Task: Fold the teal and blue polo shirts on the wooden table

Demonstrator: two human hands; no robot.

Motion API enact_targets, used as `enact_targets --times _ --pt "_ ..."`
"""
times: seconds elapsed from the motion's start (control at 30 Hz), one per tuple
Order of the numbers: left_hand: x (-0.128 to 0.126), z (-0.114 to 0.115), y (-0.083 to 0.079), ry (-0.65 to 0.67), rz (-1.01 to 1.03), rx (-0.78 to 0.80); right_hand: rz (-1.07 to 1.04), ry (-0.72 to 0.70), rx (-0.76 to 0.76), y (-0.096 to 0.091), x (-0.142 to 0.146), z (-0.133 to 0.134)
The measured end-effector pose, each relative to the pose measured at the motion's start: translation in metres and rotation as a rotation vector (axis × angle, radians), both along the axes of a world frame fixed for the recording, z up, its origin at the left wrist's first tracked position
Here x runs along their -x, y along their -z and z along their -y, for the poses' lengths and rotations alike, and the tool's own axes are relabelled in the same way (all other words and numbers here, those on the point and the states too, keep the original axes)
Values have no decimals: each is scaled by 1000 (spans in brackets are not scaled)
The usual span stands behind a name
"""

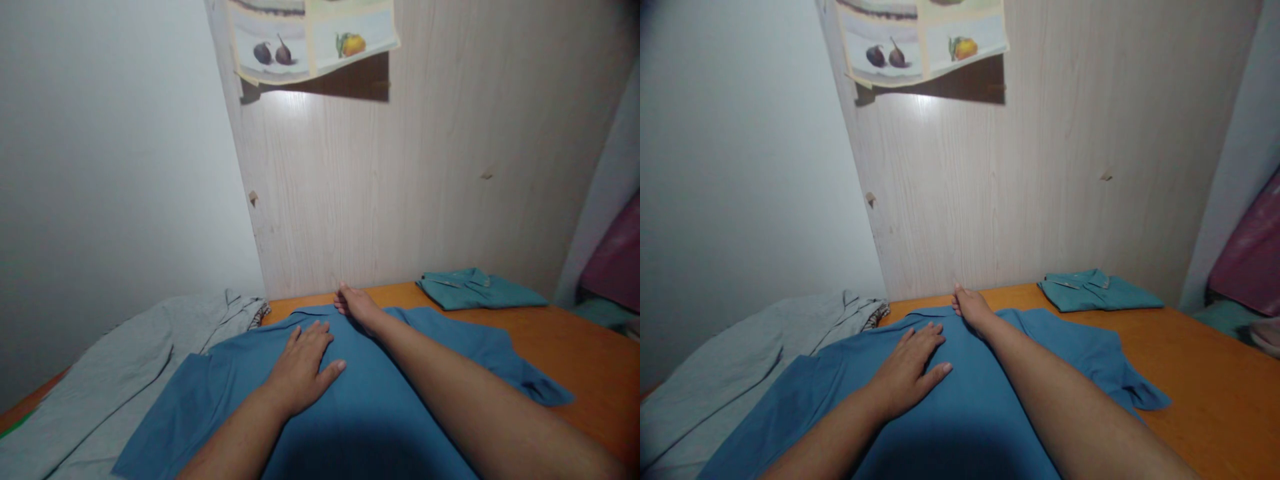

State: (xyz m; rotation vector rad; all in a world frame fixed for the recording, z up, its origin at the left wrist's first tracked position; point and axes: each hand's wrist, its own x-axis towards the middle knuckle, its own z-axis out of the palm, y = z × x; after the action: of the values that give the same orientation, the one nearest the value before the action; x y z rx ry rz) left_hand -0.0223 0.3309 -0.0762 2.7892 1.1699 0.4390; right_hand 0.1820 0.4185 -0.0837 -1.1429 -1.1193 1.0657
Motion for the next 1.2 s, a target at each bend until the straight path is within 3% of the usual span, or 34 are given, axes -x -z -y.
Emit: enact_targets --times 0.3,0.57,0.67,0.93,1.2 --pt "0 0 -1 13 -28 77 -92 54 -39 -20 3 4" --pt "1 -1 -2 17 -51 125 -135 388 -57 -45 -37 2" --pt "1 -1 -2 10 -49 121 -72 411 18 -42 -47 0" --pt "1 0 -4 11 -93 138 150 292 213 -21 -49 -4" --pt "1 -1 -4 4 -99 143 408 323 260 -23 -73 -10"
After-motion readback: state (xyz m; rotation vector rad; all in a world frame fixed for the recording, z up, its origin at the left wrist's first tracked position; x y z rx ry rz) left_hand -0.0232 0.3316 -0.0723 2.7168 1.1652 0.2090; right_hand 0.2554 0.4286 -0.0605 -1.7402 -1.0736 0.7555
